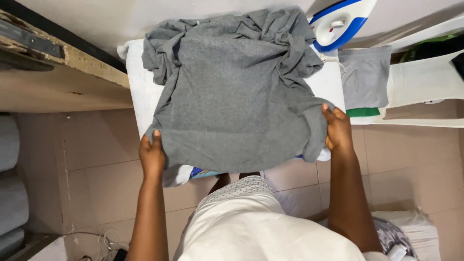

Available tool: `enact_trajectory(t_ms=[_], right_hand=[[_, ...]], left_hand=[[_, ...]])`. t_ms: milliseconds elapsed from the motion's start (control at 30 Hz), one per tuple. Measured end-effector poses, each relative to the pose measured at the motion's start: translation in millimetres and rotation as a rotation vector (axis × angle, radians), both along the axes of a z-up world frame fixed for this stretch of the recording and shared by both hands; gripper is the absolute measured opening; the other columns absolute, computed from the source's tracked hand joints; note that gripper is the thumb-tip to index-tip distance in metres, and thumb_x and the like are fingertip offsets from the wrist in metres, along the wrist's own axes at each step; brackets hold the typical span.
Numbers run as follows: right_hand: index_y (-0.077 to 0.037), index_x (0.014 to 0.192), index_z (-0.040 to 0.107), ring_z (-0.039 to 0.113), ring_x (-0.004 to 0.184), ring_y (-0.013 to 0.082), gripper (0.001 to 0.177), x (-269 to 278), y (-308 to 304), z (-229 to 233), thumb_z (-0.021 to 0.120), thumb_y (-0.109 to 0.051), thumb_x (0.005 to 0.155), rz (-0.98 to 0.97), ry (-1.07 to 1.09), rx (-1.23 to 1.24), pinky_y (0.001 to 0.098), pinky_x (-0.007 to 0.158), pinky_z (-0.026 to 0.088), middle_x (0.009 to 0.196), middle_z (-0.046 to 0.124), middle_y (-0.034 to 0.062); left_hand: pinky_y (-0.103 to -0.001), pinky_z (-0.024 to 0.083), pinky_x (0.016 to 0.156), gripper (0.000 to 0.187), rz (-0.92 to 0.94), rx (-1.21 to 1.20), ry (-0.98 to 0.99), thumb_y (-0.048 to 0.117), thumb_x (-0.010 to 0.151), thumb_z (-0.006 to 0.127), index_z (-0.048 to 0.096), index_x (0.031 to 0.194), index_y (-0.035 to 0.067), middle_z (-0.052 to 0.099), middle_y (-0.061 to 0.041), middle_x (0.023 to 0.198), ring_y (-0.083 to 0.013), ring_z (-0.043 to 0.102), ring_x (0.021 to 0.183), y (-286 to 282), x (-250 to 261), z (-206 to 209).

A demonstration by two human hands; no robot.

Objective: Ironing a gray shirt on a flat white surface.

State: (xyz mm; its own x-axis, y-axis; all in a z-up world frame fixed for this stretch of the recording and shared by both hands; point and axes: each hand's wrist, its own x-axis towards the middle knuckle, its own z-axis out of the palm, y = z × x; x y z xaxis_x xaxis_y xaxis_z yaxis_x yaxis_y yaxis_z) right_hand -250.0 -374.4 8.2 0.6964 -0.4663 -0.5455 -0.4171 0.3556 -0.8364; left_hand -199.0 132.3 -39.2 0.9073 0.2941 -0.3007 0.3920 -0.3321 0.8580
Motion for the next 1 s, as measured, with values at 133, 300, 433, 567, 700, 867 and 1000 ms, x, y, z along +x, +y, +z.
enact_trajectory(t_ms=[133,300,433,567,700,867,1000], right_hand=[[0.0,0.111,0.066,0.066,0.088,0.0137,0.024,-6,-28,-42,0.067,-0.023,0.105,-0.065,0.033,-0.085,0.0283,0.077,0.055,0.103,0.072,0.0069],[-0.002,0.12,0.057,0.058,0.085,0.0138,0.036,-47,-19,-112,0.076,-0.022,0.097,-0.09,0.005,-0.205,0.0294,0.078,0.05,0.097,0.06,0.0026],[-0.002,0.122,0.054,0.049,0.08,0.0139,0.044,-71,51,-86,0.082,-0.022,0.095,-0.041,0.12,-0.486,0.0307,0.072,0.044,0.091,0.052,0.001],[0.007,0.11,0.058,0.057,0.096,0.0333,0.038,-71,120,-40,0.078,-0.02,0.09,0.271,-0.167,-1.338,0.0431,0.087,0.046,0.103,0.059,0.0189],[-0.001,0.095,0.065,0.065,0.083,0.0312,0.024,-65,146,-40,0.072,-0.024,0.094,0.586,-0.146,-1.085,0.0411,0.074,0.049,0.093,0.067,0.0152],[-0.001,0.089,0.067,0.066,0.066,0.0298,0.033,-72,139,-44,0.068,-0.033,0.099,0.751,0.066,-0.942,0.039,0.06,0.049,0.077,0.068,0.0154],[-0.003,0.083,0.072,0.065,0.064,0.031,0.035,-76,140,-33,0.07,-0.036,0.096,0.858,0.134,-1.026,0.042,0.06,0.049,0.07,0.067,0.0151]], left_hand=[[-0.033,0.047,0.087,0.038,0.012,0.028,-0.059,0.035,0.105,0.059,0.067,0.115,-0.001,0.068,-0.006,0.103,-0.0158,0.062,0.093,26,2,-42],[-0.042,0.035,0.077,0.05,0.137,-0.2,0.323,0.043,0.107,0.071,0.069,0.115,-0.006,0.054,-0.012,0.091,-0.0274,0.042,0.088,33,-29,-66],[-0.041,0.045,0.092,0.065,-0.028,0.507,-0.268,0.039,0.088,0.082,0.058,0.126,-0.009,0.058,-0.022,0.121,-0.0364,0.055,0.11,-30,-63,-5],[-0.048,0.046,0.093,0.031,-0.271,0.596,-0.303,0.024,0.09,0.075,0.064,0.11,0.002,0.062,-0.018,0.114,-0.037,0.058,0.109,-75,-79,28],[-0.045,0.05,0.08,0.021,-0.403,0.344,-0.214,0.022,0.094,0.072,0.068,0.098,0.001,0.065,-0.018,0.099,-0.0366,0.061,0.093,-94,-85,20],[-0.045,0.052,0.074,0.026,-0.511,0.336,0.066,0.028,0.097,0.072,0.071,0.088,0.004,0.068,-0.014,0.088,-0.0352,0.065,0.083,-79,-92,16],[-0.046,0.052,0.072,0.018,-0.546,0.37,-0.41,0.021,0.087,0.072,0.069,0.08,0.006,0.068,-0.013,0.084,-0.0363,0.065,0.081,-75,-98,24]])
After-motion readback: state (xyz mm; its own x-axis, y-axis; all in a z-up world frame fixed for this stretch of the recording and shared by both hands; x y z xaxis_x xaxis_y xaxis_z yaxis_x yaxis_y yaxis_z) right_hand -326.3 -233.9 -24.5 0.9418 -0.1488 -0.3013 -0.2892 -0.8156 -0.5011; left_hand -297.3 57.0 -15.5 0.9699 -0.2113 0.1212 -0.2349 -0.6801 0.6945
